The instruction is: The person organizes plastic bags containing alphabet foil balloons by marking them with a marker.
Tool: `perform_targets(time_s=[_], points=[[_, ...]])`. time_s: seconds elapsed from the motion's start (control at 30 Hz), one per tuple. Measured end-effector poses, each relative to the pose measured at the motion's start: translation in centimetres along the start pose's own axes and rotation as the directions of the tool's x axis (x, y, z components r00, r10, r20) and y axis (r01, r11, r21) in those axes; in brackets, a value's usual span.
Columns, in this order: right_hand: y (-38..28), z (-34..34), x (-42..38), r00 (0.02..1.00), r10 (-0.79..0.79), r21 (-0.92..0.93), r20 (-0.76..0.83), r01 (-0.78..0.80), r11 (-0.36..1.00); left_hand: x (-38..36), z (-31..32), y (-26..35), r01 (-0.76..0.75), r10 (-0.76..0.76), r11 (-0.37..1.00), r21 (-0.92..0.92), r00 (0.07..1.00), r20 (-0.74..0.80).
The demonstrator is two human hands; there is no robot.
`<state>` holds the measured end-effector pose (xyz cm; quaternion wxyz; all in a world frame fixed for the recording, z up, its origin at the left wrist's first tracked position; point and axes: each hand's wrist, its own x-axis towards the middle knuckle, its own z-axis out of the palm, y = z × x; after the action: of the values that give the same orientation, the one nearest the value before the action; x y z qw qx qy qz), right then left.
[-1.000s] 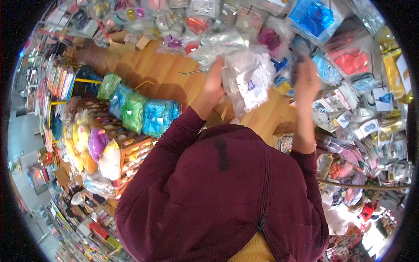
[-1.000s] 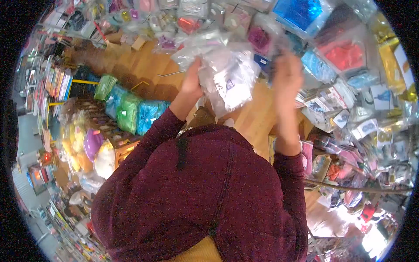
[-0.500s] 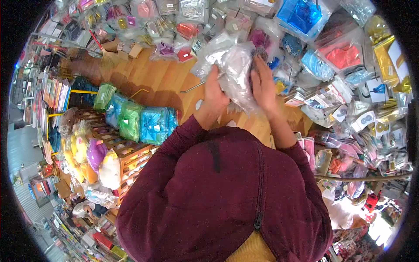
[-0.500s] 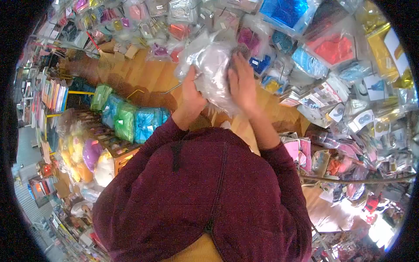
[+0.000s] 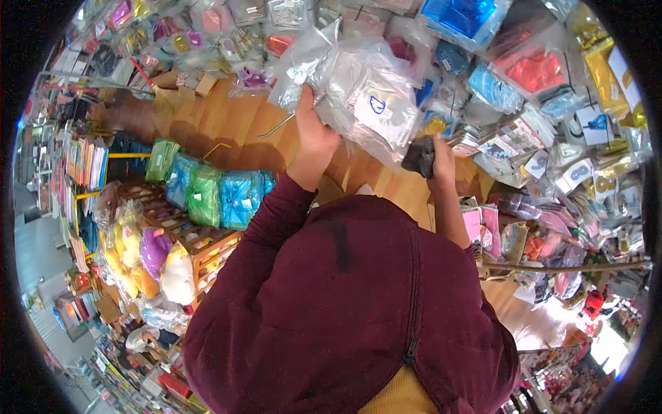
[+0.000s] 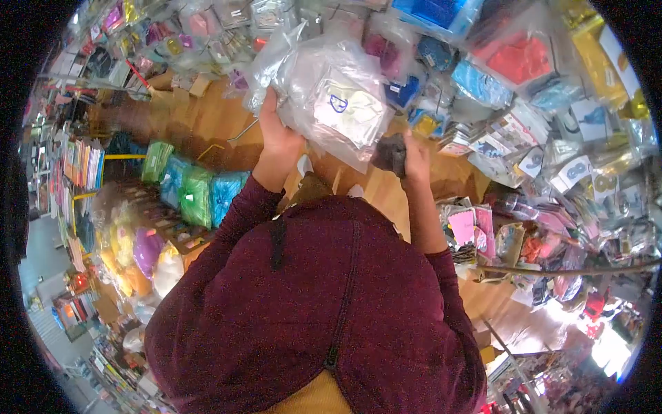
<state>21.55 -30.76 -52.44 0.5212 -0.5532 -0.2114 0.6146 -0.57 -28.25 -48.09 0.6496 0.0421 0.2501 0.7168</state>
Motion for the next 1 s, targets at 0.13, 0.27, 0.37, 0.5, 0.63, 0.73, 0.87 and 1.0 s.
perform_targets(time_s=[0.13, 0.27, 0.37, 0.5, 0.63, 0.73, 0.87, 1.0], points=[[-1.0, 0.6, -1.0, 0.933, 0.086, -0.343, 0.35, 0.042, 0.938, -0.1, 0.1, -1.0, -0.005, 0.006, 0.996, 0.085, 1.0, -0.013], [-0.6, 0.5, -1.9, 0.871, 0.29, -0.322, 0.396, -0.164, 0.933, 0.1, -0.1, -1.3, -0.033, 0.033, 0.982, 0.184, 0.999, 0.003], [-2.0, -0.4, -2.6, 0.869, 0.318, -0.284, 0.378, -0.218, 0.934, 0.3, -0.7, -0.7, 0.038, -0.037, 0.973, 0.228, 0.999, -0.006], [-5.0, 0.1, -3.4, 0.912, 0.173, -0.193, 0.372, -0.106, 0.976, 0.1, -2.0, -0.9, 0.138, -0.104, 0.924, 0.357, 0.988, -0.113], [-8.8, 2.8, -1.7, 0.913, 0.046, 0.061, 0.406, -0.077, 0.995, 1.5, -7.5, -3.1, 0.1, -0.1, 0.755, 0.648, 0.994, -0.037], [-9.7, 6.6, 1.1, 0.926, 0.01, 0.131, 0.377, -0.063, 0.989, 1.5, -9.2, -3.7, 0.15, -0.247, 0.673, 0.724, 0.969, 0.028], [-8.7, 9.7, 3.6, 0.871, 0.039, 0.127, 0.49, -0.116, 0.985, -3.0, -3.3, -2.2, -0.021, -0.28, 0.312, 0.95, 0.953, 0.113], [-8.3, 11.0, 3.1, 0.832, 0.041, 0.153, 0.553, -0.15, 0.977, -3.4, -2.1, -1.6, 0.071, -0.395, 0.368, 0.927, 0.914, 0.087]])
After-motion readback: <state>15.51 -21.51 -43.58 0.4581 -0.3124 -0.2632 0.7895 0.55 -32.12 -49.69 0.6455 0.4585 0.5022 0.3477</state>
